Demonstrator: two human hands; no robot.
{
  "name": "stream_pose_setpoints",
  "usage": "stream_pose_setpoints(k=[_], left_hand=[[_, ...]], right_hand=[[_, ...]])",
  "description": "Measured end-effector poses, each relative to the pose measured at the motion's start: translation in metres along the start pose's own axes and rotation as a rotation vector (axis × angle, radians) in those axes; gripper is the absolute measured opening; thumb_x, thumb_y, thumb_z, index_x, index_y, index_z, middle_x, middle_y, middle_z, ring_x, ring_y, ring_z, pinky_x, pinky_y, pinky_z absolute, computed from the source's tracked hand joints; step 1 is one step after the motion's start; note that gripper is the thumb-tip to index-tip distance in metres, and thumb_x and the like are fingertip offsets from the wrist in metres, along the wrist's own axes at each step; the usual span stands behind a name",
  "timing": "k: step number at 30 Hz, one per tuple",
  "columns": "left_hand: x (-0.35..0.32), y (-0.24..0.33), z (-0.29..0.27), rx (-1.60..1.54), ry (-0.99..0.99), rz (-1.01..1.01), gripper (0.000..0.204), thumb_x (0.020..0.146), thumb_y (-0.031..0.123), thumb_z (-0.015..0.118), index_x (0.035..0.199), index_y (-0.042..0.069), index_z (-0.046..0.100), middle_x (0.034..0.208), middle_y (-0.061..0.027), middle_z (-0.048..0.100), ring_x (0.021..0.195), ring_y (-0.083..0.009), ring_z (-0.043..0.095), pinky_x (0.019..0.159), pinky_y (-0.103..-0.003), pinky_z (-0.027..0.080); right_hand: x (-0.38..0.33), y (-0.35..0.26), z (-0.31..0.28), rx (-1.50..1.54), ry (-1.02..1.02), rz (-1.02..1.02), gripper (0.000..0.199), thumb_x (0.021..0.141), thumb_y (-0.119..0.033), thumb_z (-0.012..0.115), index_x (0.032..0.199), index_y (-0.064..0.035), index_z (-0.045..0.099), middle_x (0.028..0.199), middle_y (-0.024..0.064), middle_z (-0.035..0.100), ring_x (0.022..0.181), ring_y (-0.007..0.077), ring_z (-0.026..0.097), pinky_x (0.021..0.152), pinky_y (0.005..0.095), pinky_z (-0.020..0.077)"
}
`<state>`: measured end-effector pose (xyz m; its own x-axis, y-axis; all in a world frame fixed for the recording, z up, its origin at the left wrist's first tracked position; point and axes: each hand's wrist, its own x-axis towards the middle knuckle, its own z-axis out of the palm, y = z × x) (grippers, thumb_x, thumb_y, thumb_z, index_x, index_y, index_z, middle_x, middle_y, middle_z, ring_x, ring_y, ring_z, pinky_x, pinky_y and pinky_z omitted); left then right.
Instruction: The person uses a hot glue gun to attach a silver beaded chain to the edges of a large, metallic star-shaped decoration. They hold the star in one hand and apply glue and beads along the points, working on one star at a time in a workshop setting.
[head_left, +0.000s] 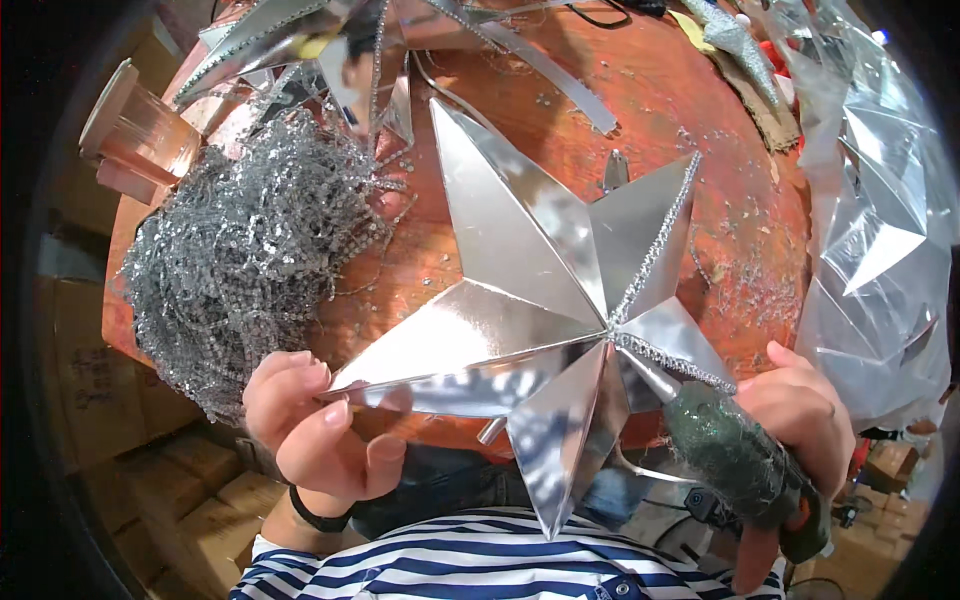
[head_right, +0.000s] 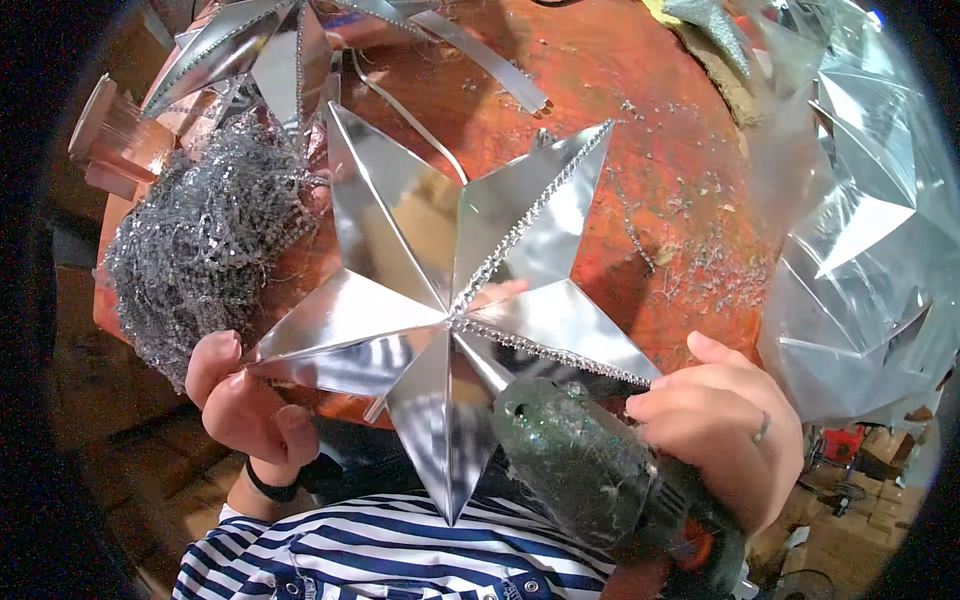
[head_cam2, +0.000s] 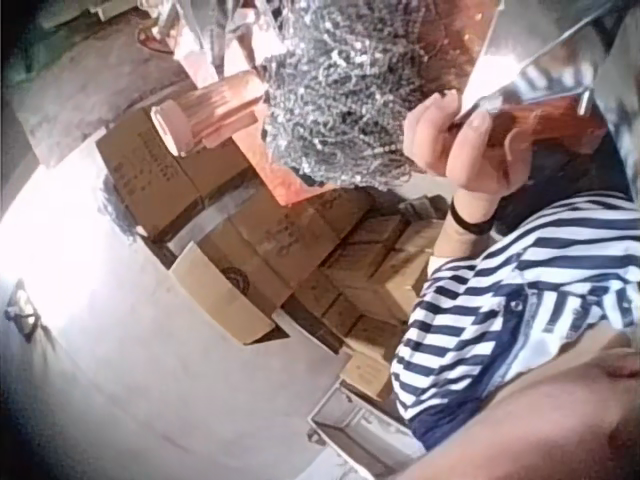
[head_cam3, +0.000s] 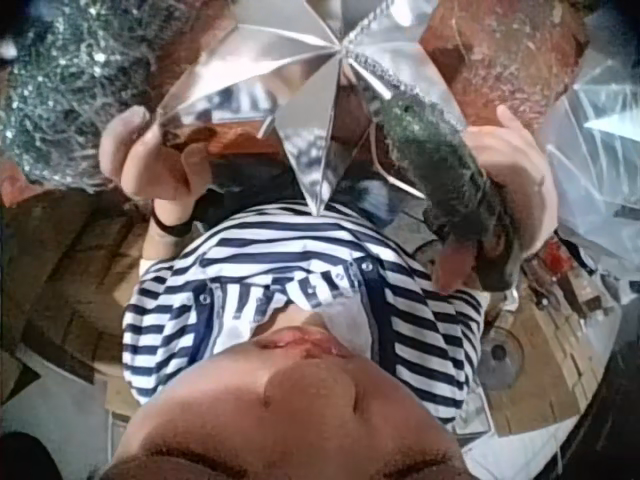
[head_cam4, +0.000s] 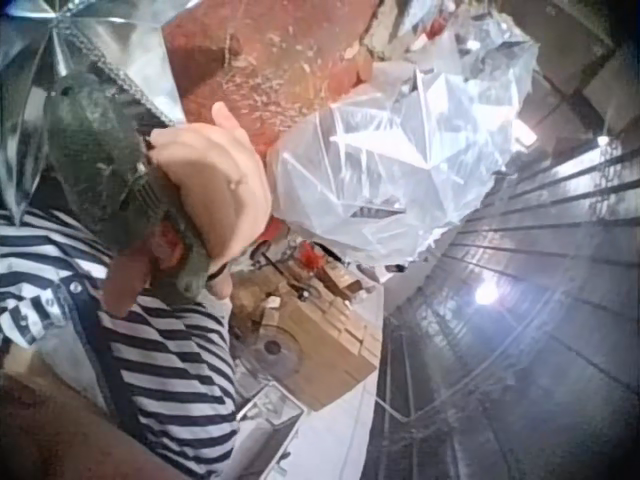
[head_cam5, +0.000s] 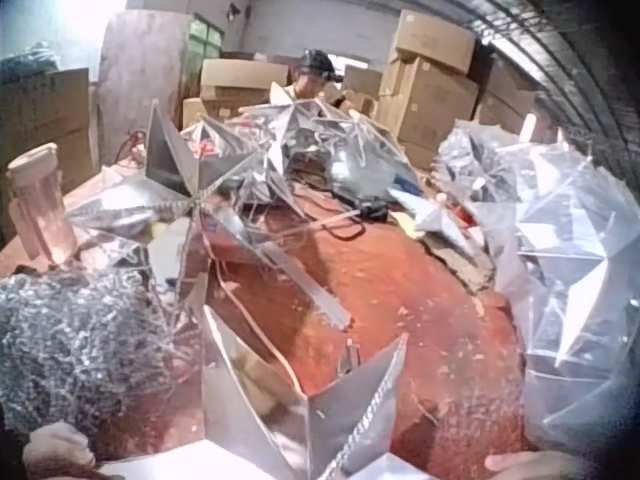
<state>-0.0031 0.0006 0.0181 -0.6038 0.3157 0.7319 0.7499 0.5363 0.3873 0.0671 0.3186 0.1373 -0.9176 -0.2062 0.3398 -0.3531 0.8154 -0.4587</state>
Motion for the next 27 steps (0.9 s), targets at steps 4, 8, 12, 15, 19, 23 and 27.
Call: stream_pose_setpoints(k=[4, 8, 12, 15, 19, 23, 27], left_hand=[[0.005, 0.004, 0.003, 0.048, -0.012, -0.048, 0.041, 0.082, 0.031, 0.063, 0.113, 0.012, 0.045, 0.111, -0.0148, 0.045, 0.094, -0.0297, 0.048, 0.082, -0.042, 0.042], [0.006, 0.004, 0.004, 0.053, -0.036, -0.040, 0.040, 0.081, 0.028, 0.065, 0.112, 0.011, 0.045, 0.108, -0.0138, 0.047, 0.094, -0.0290, 0.048, 0.082, -0.041, 0.042], [0.010, 0.007, 0.005, 0.055, -0.064, -0.044, 0.039, 0.080, 0.024, 0.065, 0.111, 0.011, 0.046, 0.106, -0.0129, 0.048, 0.093, -0.0286, 0.048, 0.082, -0.040, 0.042], [0.009, 0.006, 0.006, 0.044, -0.044, -0.046, 0.036, 0.081, 0.024, 0.065, 0.110, 0.010, 0.048, 0.106, -0.0126, 0.049, 0.093, -0.0286, 0.048, 0.081, -0.040, 0.042], [0.005, 0.005, 0.005, 0.029, -0.042, -0.041, 0.042, 0.082, 0.023, 0.064, 0.115, 0.010, 0.043, 0.108, -0.0151, 0.049, 0.093, -0.0290, 0.049, 0.080, -0.040, 0.043], [0.001, 0.001, 0.009, -0.093, 0.010, -0.047, 0.054, 0.083, 0.022, 0.063, 0.124, 0.010, 0.031, 0.111, -0.0191, 0.049, 0.092, -0.0291, 0.050, 0.077, -0.039, 0.046], [0.001, 0.002, 0.010, -0.119, 0.026, -0.060, 0.056, 0.084, 0.021, 0.063, 0.126, 0.010, 0.028, 0.111, -0.0200, 0.049, 0.092, -0.0286, 0.050, 0.074, -0.037, 0.047]], right_hand=[[0.000, 0.002, 0.006, -0.034, 0.053, -0.030, 0.028, 0.075, -0.034, 0.064, 0.074, -0.0055, 0.062, 0.076, 0.0085, 0.067, 0.069, 0.0238, 0.063, 0.082, 0.0482, 0.0494], [0.005, 0.004, 0.003, 0.027, 0.006, -0.050, 0.043, 0.072, -0.048, 0.067, 0.074, -0.0048, 0.062, 0.075, 0.0088, 0.066, 0.067, 0.0233, 0.062, 0.082, 0.0492, 0.0490], [0.003, 0.006, 0.001, 0.074, -0.035, -0.029, 0.058, 0.064, -0.061, 0.067, 0.076, -0.0046, 0.062, 0.075, 0.0071, 0.065, 0.069, 0.0222, 0.061, 0.086, 0.0498, 0.0465], [-0.003, 0.007, -0.001, 0.096, -0.055, -0.020, 0.065, 0.059, -0.067, 0.066, 0.076, -0.0044, 0.062, 0.075, 0.0063, 0.065, 0.069, 0.0216, 0.060, 0.087, 0.0511, 0.0446], [-0.014, 0.004, 0.000, 0.088, -0.066, 0.032, 0.065, 0.060, -0.068, 0.067, 0.076, -0.0048, 0.062, 0.074, 0.0058, 0.065, 0.068, 0.0211, 0.059, 0.089, 0.0524, 0.0432], [-0.023, -0.005, -0.009, 0.057, -0.071, 0.096, 0.065, 0.061, -0.068, 0.067, 0.075, -0.0052, 0.062, 0.074, 0.0054, 0.065, 0.067, 0.0206, 0.058, 0.091, 0.0537, 0.0417], [-0.026, -0.005, -0.007, 0.044, -0.087, 0.081, 0.063, 0.062, -0.067, 0.067, 0.074, -0.0055, 0.062, 0.073, 0.0050, 0.064, 0.065, 0.0198, 0.057, 0.092, 0.0547, 0.0407]])
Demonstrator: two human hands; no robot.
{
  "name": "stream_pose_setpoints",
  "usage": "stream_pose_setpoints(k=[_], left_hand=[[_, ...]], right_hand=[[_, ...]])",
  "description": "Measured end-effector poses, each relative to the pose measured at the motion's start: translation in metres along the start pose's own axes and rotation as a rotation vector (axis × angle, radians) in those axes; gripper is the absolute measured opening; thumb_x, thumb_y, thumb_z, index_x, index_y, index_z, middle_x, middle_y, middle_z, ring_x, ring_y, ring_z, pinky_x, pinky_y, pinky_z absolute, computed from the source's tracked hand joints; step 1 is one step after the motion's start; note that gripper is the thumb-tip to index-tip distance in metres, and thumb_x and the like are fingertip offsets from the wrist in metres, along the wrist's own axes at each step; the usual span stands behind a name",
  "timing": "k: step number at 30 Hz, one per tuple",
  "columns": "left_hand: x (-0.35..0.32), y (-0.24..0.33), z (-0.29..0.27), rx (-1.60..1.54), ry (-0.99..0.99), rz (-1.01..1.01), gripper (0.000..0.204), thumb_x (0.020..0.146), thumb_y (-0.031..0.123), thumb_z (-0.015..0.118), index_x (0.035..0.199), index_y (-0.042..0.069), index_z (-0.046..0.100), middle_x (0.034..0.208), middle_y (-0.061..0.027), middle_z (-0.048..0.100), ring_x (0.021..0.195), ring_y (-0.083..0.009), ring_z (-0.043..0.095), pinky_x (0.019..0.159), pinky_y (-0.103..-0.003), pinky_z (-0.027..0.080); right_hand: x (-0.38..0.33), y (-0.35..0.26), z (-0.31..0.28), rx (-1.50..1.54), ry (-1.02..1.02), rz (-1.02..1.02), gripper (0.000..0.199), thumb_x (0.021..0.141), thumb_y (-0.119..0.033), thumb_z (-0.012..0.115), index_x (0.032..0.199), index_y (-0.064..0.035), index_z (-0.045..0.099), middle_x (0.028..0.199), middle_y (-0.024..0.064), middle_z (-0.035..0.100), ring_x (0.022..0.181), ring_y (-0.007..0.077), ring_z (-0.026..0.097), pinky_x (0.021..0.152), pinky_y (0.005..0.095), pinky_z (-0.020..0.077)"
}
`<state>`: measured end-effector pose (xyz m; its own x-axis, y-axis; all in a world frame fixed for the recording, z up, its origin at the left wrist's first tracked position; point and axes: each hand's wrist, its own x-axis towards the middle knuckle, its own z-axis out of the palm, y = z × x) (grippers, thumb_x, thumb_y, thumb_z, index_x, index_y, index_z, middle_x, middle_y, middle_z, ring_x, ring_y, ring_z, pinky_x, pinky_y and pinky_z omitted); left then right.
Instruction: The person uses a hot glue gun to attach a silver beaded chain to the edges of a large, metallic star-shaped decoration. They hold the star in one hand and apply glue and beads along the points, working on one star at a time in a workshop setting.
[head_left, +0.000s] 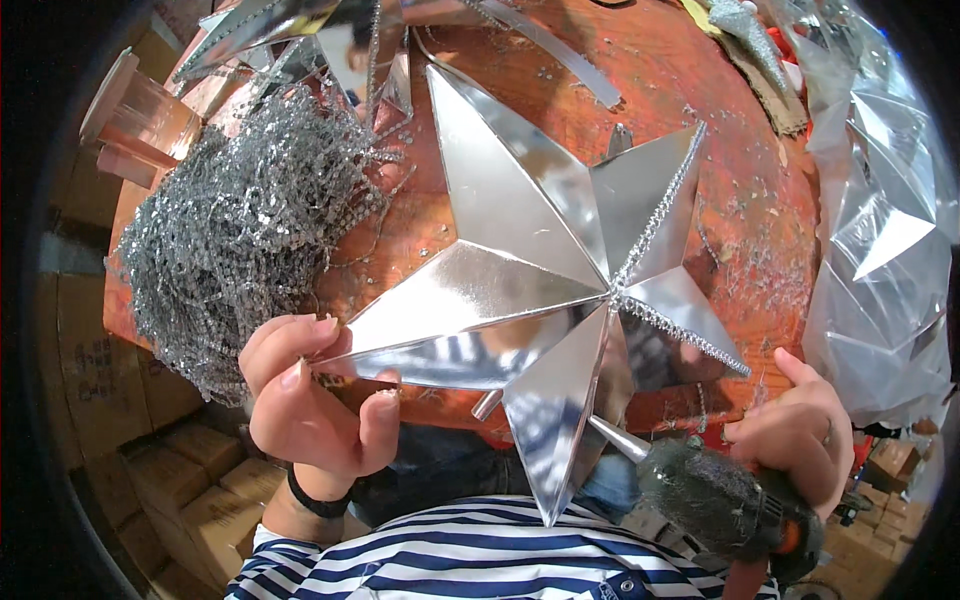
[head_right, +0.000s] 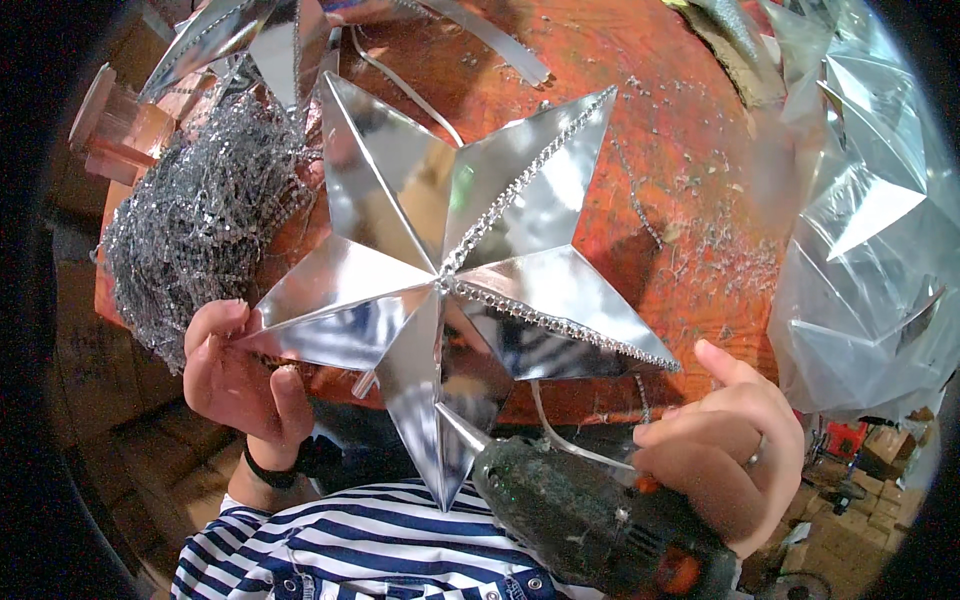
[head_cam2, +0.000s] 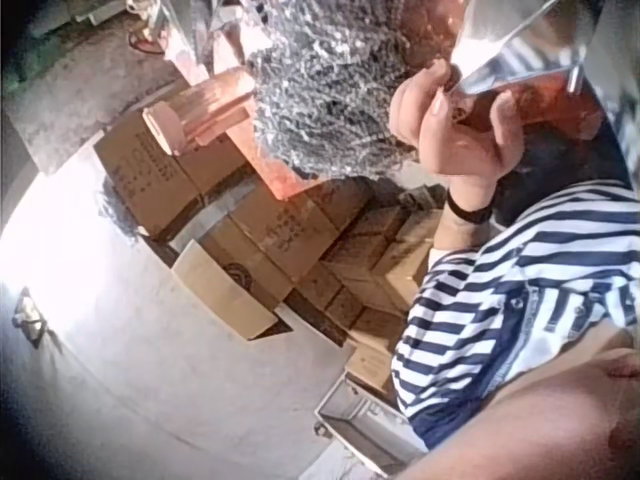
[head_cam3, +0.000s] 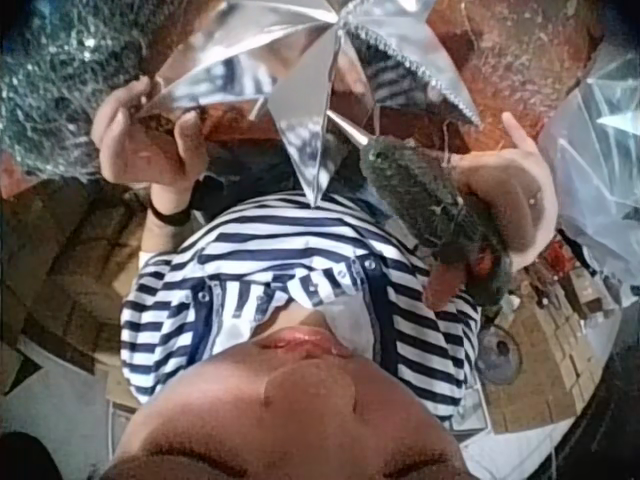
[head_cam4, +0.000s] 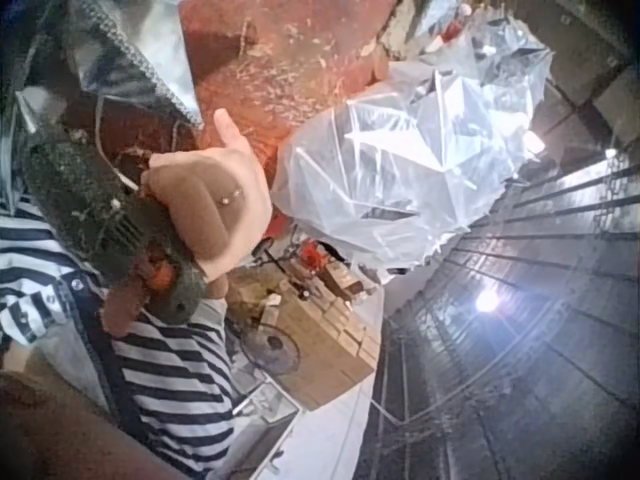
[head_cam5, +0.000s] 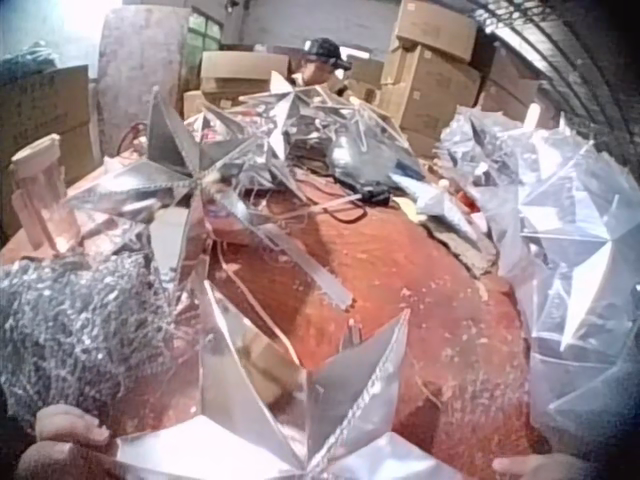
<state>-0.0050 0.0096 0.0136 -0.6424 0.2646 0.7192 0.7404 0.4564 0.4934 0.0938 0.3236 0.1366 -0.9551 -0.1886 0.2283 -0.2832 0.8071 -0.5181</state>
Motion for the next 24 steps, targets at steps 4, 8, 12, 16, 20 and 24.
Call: stream_pose_setpoints(k=[4, 8, 12, 16, 20, 24], left_hand=[[0.003, 0.000, -0.003, 0.019, -0.032, 0.017, 0.054, 0.085, 0.021, 0.062, 0.126, 0.010, 0.029, 0.110, -0.0209, 0.049, 0.091, -0.0281, 0.050, 0.071, -0.035, 0.048], [0.006, 0.001, 0.000, 0.013, -0.031, 0.027, 0.051, 0.086, 0.020, 0.061, 0.125, 0.009, 0.029, 0.110, -0.0212, 0.049, 0.091, -0.0279, 0.051, 0.071, -0.033, 0.049], [0.004, 0.000, 0.000, 0.024, -0.020, 0.027, 0.050, 0.085, 0.018, 0.062, 0.124, 0.008, 0.030, 0.109, -0.0210, 0.049, 0.091, -0.0276, 0.051, 0.069, -0.032, 0.049], [0.006, -0.001, 0.001, 0.015, -0.008, 0.050, 0.049, 0.084, 0.016, 0.062, 0.122, 0.006, 0.033, 0.109, -0.0211, 0.049, 0.092, -0.0271, 0.051, 0.068, -0.030, 0.050], [0.005, 0.000, 0.004, -0.013, 0.016, 0.035, 0.047, 0.082, 0.013, 0.062, 0.120, 0.004, 0.035, 0.109, -0.0214, 0.049, 0.092, -0.0269, 0.052, 0.070, -0.030, 0.050], [0.005, -0.001, 0.004, -0.012, 0.027, 0.041, 0.047, 0.081, 0.011, 0.063, 0.119, 0.002, 0.037, 0.109, -0.0216, 0.049, 0.092, -0.0267, 0.052, 0.076, -0.033, 0.049]], right_hand=[[-0.006, 0.004, 0.003, -0.033, 0.002, -0.009, 0.060, 0.064, -0.065, 0.067, 0.073, -0.0053, 0.062, 0.071, 0.0036, 0.063, 0.063, 0.0182, 0.056, 0.092, 0.0541, 0.0415], [-0.013, -0.013, -0.001, -0.051, 0.032, 0.105, 0.058, 0.069, -0.062, 0.064, 0.074, -0.0043, 0.062, 0.069, 0.0024, 0.062, 0.062, 0.0180, 0.056, 0.092, 0.0515, 0.0423], [-0.013, -0.036, 0.019, -0.018, 0.194, 0.547, 0.062, 0.073, -0.067, 0.056, 0.074, -0.0045, 0.061, 0.069, 0.0024, 0.062, 0.064, 0.0194, 0.057, 0.093, 0.0497, 0.0427], [-0.014, -0.017, 0.003, -0.025, -0.064, 0.002, 0.046, 0.072, -0.053, 0.055, 0.077, -0.0072, 0.061, 0.080, 0.0046, 0.065, 0.076, 0.0221, 0.061, 0.093, 0.0489, 0.0434], [-0.011, -0.011, -0.009, 0.019, -0.273, -0.096, 0.020, 0.066, -0.012, 0.069, 0.086, -0.0104, 0.065, 0.098, 0.0054, 0.068, 0.093, 0.0231, 0.064, 0.096, 0.0474, 0.0437], [-0.014, -0.008, -0.008, 0.035, -0.319, -0.122, 0.023, 0.066, -0.012, 0.070, 0.088, -0.0100, 0.066, 0.097, 0.0051, 0.069, 0.092, 0.0225, 0.064, 0.096, 0.0477, 0.0440]])
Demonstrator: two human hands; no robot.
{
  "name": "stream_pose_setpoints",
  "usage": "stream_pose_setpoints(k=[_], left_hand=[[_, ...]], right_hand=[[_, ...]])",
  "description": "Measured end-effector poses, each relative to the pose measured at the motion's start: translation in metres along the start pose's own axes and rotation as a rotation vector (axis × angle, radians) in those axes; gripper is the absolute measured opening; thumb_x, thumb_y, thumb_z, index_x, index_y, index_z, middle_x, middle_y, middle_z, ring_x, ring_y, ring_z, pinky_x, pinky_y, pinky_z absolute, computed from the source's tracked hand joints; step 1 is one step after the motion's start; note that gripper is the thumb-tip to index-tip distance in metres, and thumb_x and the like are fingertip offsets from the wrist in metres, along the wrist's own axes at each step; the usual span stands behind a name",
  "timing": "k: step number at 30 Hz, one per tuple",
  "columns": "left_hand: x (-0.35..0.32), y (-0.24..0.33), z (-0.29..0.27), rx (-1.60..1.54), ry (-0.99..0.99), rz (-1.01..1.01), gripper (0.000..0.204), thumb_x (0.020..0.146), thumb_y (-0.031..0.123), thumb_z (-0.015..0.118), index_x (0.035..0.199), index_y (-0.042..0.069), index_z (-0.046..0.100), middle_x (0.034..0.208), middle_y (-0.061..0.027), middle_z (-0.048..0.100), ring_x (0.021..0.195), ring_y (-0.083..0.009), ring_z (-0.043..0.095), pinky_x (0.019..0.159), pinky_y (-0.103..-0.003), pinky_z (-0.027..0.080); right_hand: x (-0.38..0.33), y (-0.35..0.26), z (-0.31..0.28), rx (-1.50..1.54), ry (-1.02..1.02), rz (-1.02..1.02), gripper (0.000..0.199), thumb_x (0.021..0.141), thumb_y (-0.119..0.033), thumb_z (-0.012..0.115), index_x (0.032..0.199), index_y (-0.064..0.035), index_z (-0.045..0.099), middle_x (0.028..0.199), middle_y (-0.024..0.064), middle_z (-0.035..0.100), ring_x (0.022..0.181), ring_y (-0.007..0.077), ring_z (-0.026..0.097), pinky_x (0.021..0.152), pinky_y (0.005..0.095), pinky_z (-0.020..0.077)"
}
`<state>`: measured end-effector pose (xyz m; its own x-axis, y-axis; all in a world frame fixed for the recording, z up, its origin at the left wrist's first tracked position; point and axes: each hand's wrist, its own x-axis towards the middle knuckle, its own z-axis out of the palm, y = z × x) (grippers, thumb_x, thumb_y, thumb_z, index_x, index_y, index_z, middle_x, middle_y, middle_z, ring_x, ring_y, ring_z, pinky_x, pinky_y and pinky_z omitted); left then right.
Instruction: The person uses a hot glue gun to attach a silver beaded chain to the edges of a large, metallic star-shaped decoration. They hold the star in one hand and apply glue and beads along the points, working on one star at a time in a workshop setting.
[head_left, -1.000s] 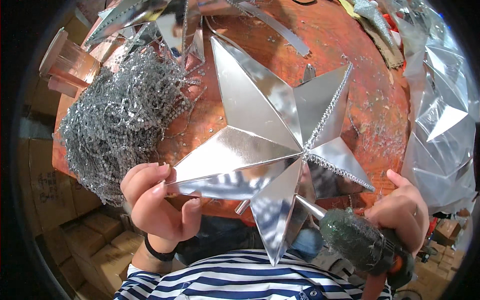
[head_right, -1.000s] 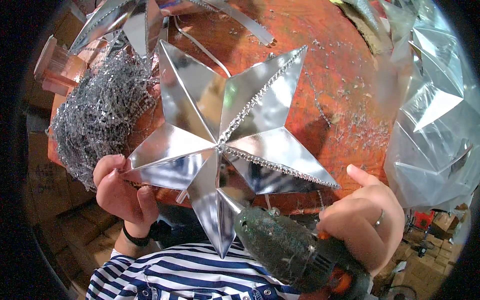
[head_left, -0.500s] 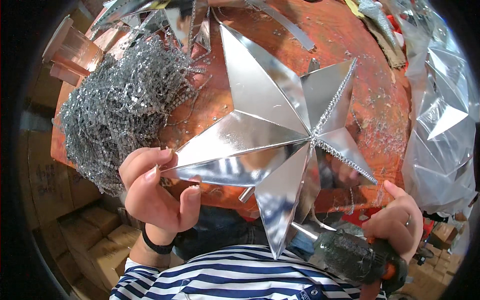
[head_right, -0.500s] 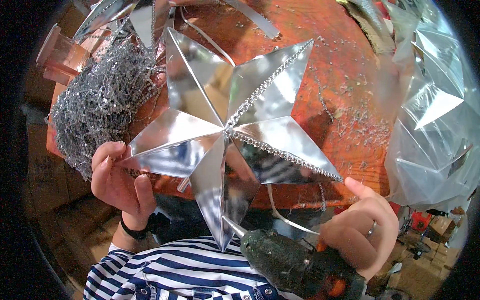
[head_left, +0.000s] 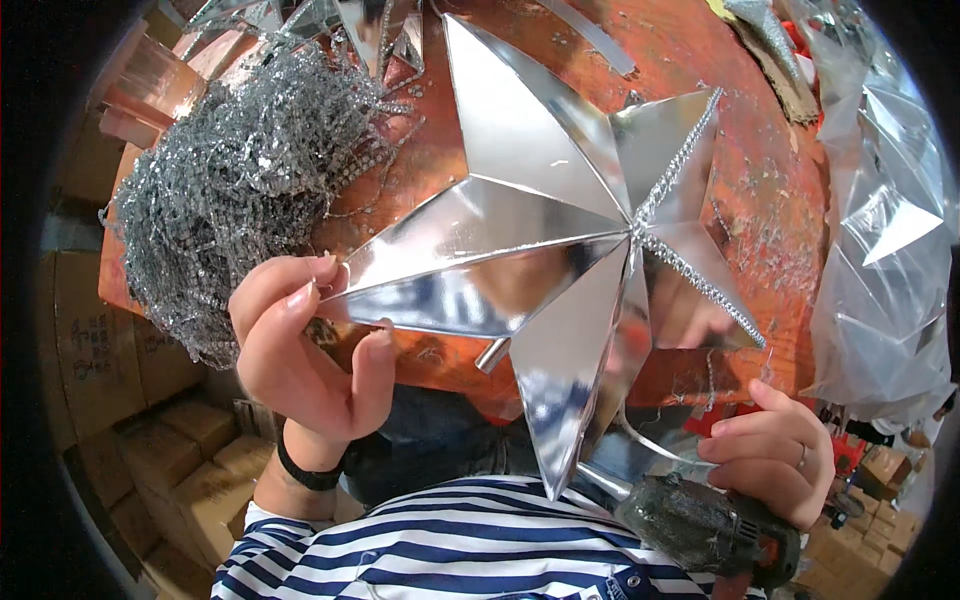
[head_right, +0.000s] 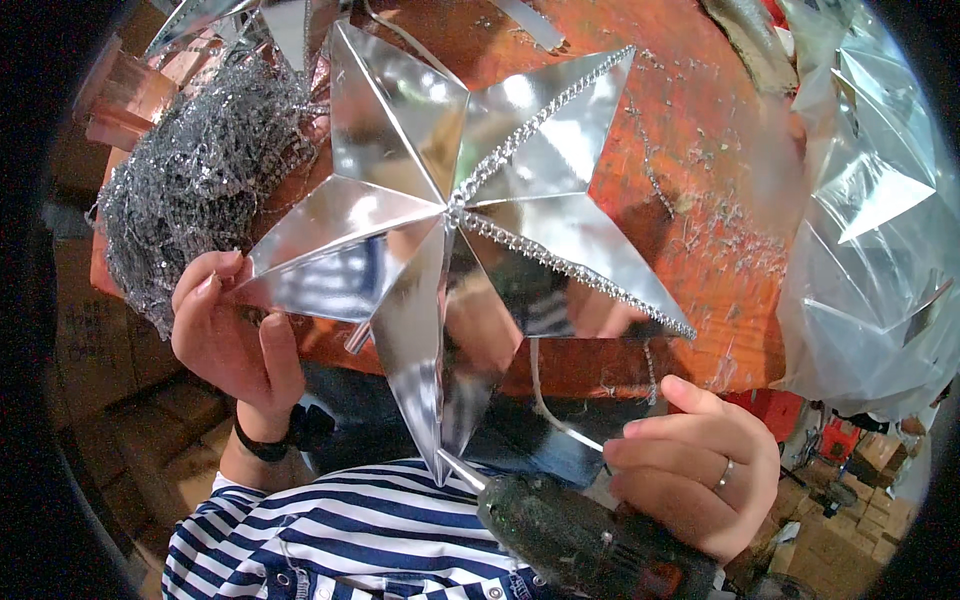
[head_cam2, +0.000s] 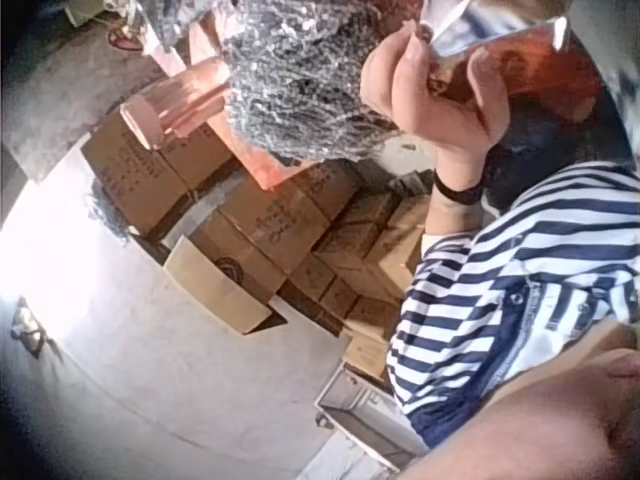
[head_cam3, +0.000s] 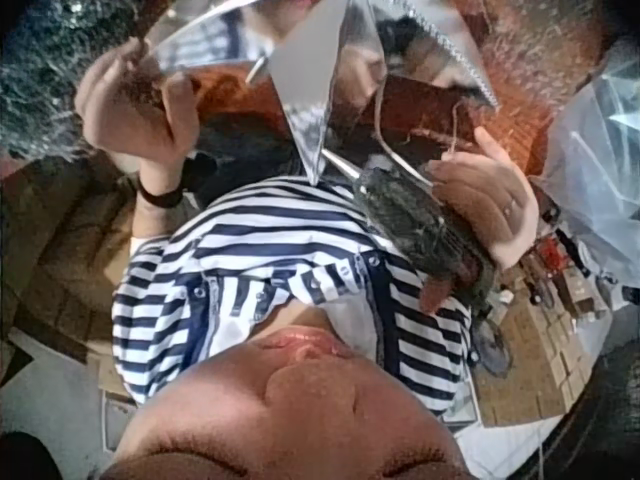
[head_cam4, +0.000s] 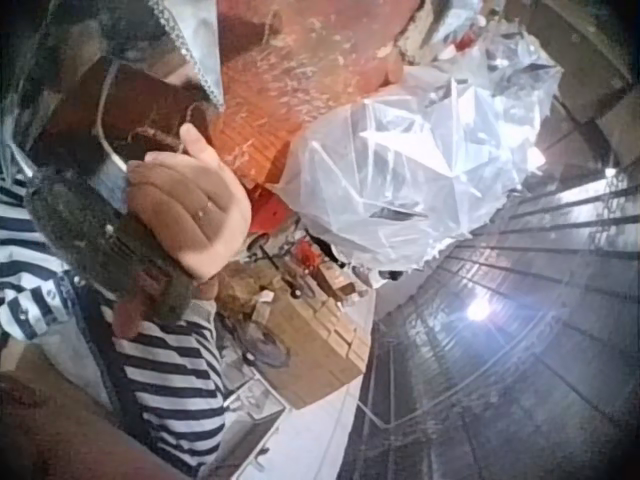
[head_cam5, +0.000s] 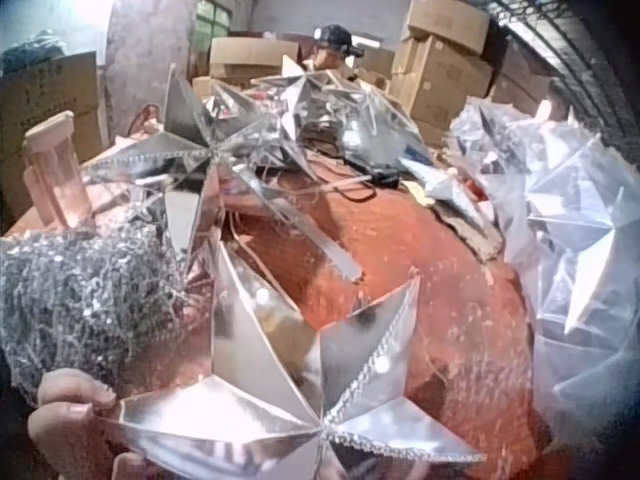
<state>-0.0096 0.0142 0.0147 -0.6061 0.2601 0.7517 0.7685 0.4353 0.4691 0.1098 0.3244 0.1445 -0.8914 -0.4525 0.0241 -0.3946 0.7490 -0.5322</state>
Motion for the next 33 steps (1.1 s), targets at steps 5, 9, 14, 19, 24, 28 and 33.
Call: stream_pose_setpoints(k=[5, 9, 14, 19, 24, 28, 33], left_hand=[[0.002, 0.000, 0.000, -0.001, 0.010, 0.017, 0.046, 0.082, 0.011, 0.064, 0.119, 0.000, 0.038, 0.109, -0.0216, 0.049, 0.093, -0.0267, 0.053, 0.079, -0.035, 0.048], [-0.001, -0.003, 0.002, -0.039, 0.034, 0.013, 0.047, 0.083, 0.011, 0.064, 0.120, 0.000, 0.038, 0.110, -0.0218, 0.049, 0.094, -0.0264, 0.052, 0.080, -0.034, 0.048], [-0.002, -0.002, 0.002, -0.035, 0.032, -0.007, 0.046, 0.084, 0.012, 0.063, 0.121, 0.001, 0.038, 0.112, -0.0222, 0.049, 0.098, -0.0274, 0.052, 0.084, -0.036, 0.048], [0.004, -0.003, 0.006, -0.075, 0.015, -0.009, 0.037, 0.086, 0.014, 0.059, 0.118, 0.002, 0.044, 0.116, -0.0214, 0.054, 0.107, -0.0319, 0.053, 0.091, -0.041, 0.044], [0.004, -0.002, -0.010, -0.007, -0.086, 0.118, 0.025, 0.085, 0.016, 0.057, 0.108, 0.007, 0.056, 0.110, -0.0145, 0.063, 0.095, -0.0286, 0.058, 0.083, -0.041, 0.044], [0.002, 0.014, -0.034, 0.080, -0.240, 0.332, 0.023, 0.094, 0.033, 0.051, 0.105, 0.015, 0.058, 0.105, -0.0066, 0.066, 0.081, -0.0195, 0.057, 0.068, -0.035, 0.041], [-0.006, 0.026, -0.058, 0.092, -0.241, 0.438, 0.028, 0.096, 0.043, 0.045, 0.105, 0.020, 0.057, 0.098, 0.0023, 0.066, 0.082, -0.0157, 0.057, 0.070, -0.030, 0.044]], right_hand=[[0.001, -0.001, -0.004, 0.003, -0.070, 0.001, 0.024, 0.064, -0.012, 0.070, 0.087, -0.0099, 0.066, 0.095, 0.0051, 0.068, 0.089, 0.0217, 0.064, 0.095, 0.0482, 0.0450], [0.001, 0.000, -0.005, -0.038, -0.153, -0.036, 0.023, 0.067, -0.030, 0.070, 0.079, -0.0117, 0.064, 0.087, 0.0026, 0.068, 0.084, 0.0207, 0.063, 0.095, 0.0495, 0.0438], [0.000, 0.002, -0.005, -0.004, -0.227, -0.048, 0.022, 0.062, -0.026, 0.069, 0.079, -0.0119, 0.065, 0.085, 0.0011, 0.068, 0.080, 0.0196, 0.063, 0.095, 0.0497, 0.0436], [-0.007, 0.003, 0.006, 0.005, -0.109, -0.094, 0.037, 0.059, -0.040, 0.070, 0.079, -0.0095, 0.064, 0.080, 0.0013, 0.067, 0.073, 0.0197, 0.062, 0.094, 0.0503, 0.0437], [-0.017, -0.008, 0.010, -0.009, 0.197, 0.055, 0.062, 0.063, -0.063, 0.064, 0.083, -0.0033, 0.062, 0.078, 0.0079, 0.064, 0.074, 0.0228, 0.062, 0.090, 0.0490, 0.0451], [-0.051, 0.008, 0.025, -0.111, 0.662, 0.355, 0.079, 0.077, -0.070, 0.050, 0.100, 0.0048, 0.060, 0.090, 0.0135, 0.063, 0.082, 0.0264, 0.061, 0.084, 0.0393, 0.0461], [-0.070, 0.031, 0.026, 0.009, 0.588, 0.694, 0.060, 0.089, -0.043, 0.060, 0.125, 0.0037, 0.049, 0.104, 0.0070, 0.054, 0.096, 0.0175, 0.049, 0.092, 0.0309, 0.0368]])
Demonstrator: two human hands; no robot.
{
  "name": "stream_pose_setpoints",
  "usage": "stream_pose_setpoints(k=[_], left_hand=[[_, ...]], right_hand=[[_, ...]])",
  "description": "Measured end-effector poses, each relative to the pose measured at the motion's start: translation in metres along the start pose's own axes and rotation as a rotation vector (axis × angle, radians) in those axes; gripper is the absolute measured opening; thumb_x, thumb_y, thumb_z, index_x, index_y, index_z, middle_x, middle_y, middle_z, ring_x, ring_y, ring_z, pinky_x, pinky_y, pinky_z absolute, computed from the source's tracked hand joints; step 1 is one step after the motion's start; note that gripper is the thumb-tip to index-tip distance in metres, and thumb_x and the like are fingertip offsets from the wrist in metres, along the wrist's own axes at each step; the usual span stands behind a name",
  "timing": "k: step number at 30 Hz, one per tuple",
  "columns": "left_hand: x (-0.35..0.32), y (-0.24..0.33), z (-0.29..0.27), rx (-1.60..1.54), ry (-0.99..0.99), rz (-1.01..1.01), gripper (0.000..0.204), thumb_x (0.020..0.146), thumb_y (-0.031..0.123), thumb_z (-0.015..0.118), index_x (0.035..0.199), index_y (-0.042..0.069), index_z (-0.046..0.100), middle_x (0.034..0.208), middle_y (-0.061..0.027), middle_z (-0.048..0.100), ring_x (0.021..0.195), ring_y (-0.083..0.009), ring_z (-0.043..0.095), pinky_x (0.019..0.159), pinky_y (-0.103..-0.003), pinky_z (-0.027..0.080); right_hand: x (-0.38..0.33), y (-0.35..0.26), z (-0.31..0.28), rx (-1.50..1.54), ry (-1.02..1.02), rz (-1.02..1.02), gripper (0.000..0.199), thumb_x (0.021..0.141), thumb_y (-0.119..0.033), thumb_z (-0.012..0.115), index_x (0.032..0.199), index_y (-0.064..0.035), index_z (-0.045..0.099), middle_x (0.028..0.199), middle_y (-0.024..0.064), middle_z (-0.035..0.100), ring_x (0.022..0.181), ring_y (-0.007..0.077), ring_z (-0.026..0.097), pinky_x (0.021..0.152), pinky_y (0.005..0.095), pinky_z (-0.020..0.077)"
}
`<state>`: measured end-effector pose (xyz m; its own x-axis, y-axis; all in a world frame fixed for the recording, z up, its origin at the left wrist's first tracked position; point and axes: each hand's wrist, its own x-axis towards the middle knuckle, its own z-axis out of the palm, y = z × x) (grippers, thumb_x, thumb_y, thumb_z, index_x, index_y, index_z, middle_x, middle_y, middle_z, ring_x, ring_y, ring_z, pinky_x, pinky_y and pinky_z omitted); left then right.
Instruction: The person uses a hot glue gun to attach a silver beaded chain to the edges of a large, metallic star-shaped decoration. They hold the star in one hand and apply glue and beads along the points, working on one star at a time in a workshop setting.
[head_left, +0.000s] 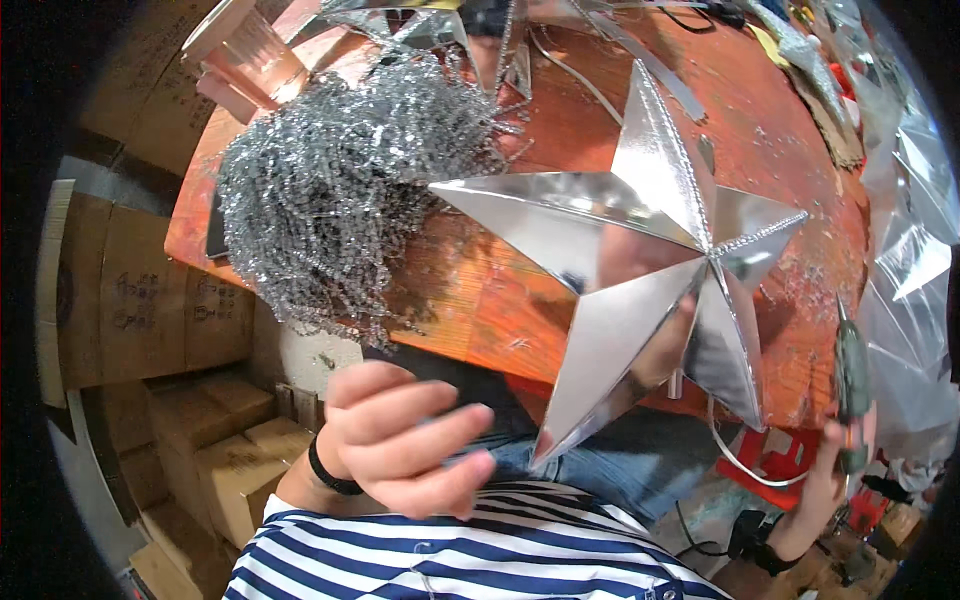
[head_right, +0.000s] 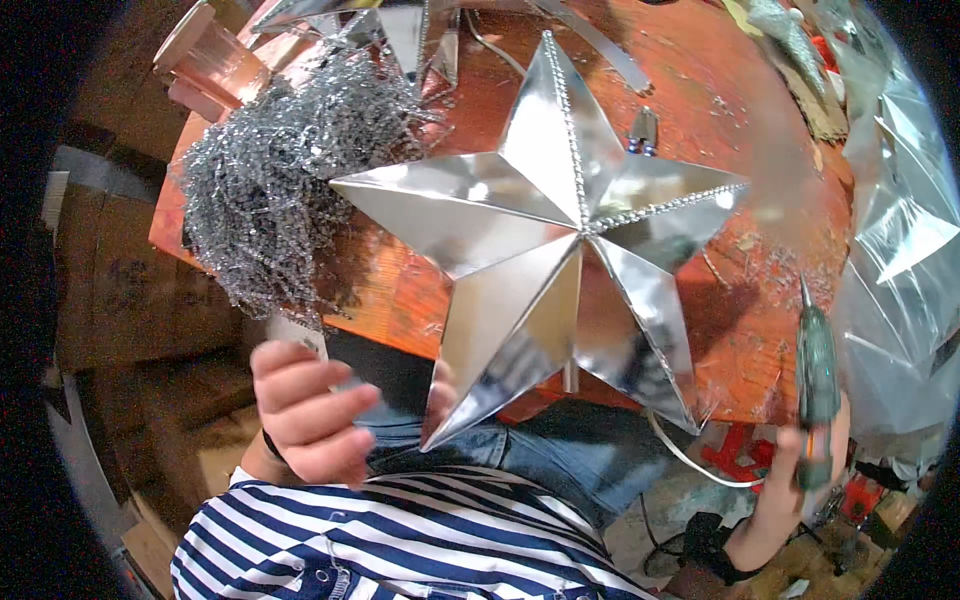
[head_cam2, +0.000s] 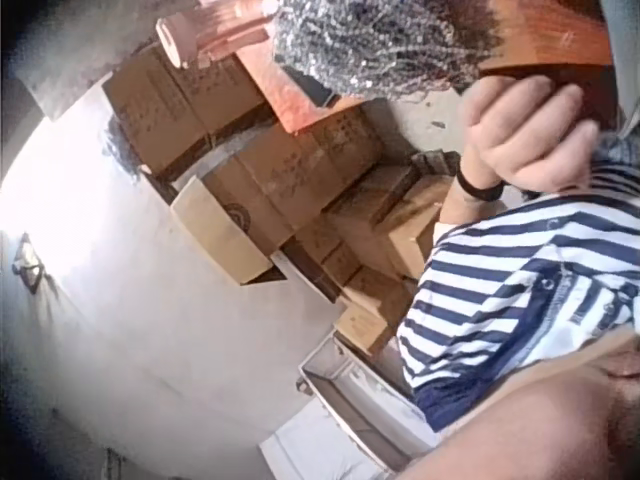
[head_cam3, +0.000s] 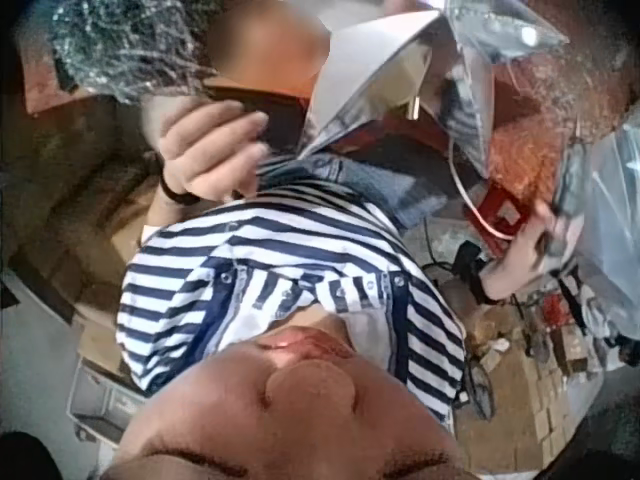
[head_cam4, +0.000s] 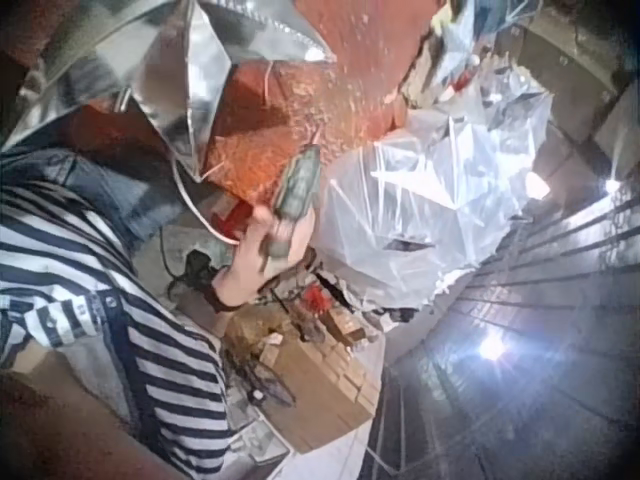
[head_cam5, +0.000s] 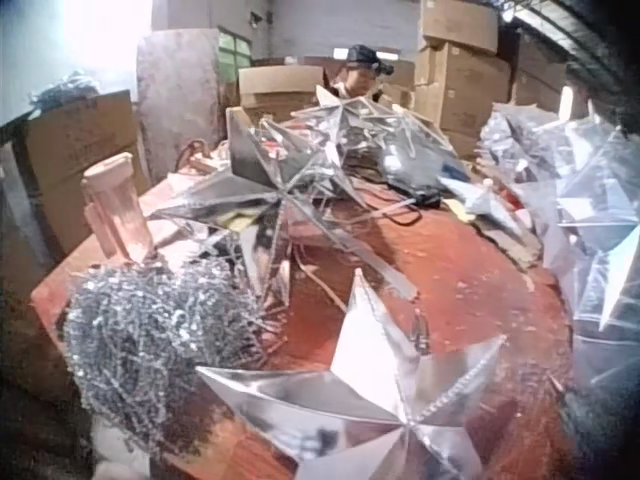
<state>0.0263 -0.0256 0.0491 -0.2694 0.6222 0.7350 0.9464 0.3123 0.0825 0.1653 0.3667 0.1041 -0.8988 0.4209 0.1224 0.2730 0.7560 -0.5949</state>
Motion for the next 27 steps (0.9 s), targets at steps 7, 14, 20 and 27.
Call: stream_pose_setpoints(k=[7, 14, 20, 27], left_hand=[[0.003, -0.017, -0.017, 0.566, -0.134, -0.588, 0.020, 0.074, 0.033, 0.075, 0.083, 0.016, 0.068, 0.098, -0.0016, 0.057, 0.099, -0.0237, 0.045, 0.086, -0.037, 0.035], [0.014, -0.026, -0.006, 0.641, -0.197, -0.616, 0.019, 0.064, 0.019, 0.079, 0.077, 0.014, 0.067, 0.092, 0.0000, 0.055, 0.098, -0.0231, 0.047, 0.087, -0.038, 0.033], [0.068, -0.055, -0.059, -0.005, -0.043, -0.728, 0.012, 0.070, 0.004, 0.074, 0.078, 0.005, 0.065, 0.081, -0.0034, 0.060, 0.078, -0.0182, 0.053, 0.074, -0.032, 0.042], [0.136, -0.111, -0.122, -0.389, 0.026, -0.817, 0.016, 0.093, 0.014, 0.054, 0.091, -0.001, 0.060, 0.082, -0.0011, 0.058, 0.083, -0.0101, 0.056, 0.081, -0.023, 0.045]], right_hand=[[0.023, 0.002, 0.029, -0.552, -0.235, -0.191, 0.052, 0.080, -0.002, 0.054, 0.130, 0.0006, 0.042, 0.132, 0.0186, 0.044, 0.125, 0.0358, 0.039, 0.105, 0.0423, 0.0301], [0.021, -0.017, 0.023, -0.509, -0.161, -0.182, 0.059, 0.080, -0.003, 0.056, 0.136, -0.0013, 0.039, 0.134, 0.0181, 0.043, 0.126, 0.0352, 0.038, 0.107, 0.0428, 0.0272], [0.016, -0.041, 0.000, -0.283, 0.062, -0.082, 0.057, 0.083, -0.002, 0.056, 0.138, -0.0025, 0.040, 0.127, 0.0160, 0.050, 0.118, 0.0292, 0.047, 0.102, 0.0380, 0.0337], [0.010, -0.055, -0.012, -0.195, 0.132, -0.100, 0.049, 0.084, 0.001, 0.055, 0.132, -0.0019, 0.048, 0.108, 0.0143, 0.060, 0.098, 0.0240, 0.057, 0.091, 0.0349, 0.0417]])
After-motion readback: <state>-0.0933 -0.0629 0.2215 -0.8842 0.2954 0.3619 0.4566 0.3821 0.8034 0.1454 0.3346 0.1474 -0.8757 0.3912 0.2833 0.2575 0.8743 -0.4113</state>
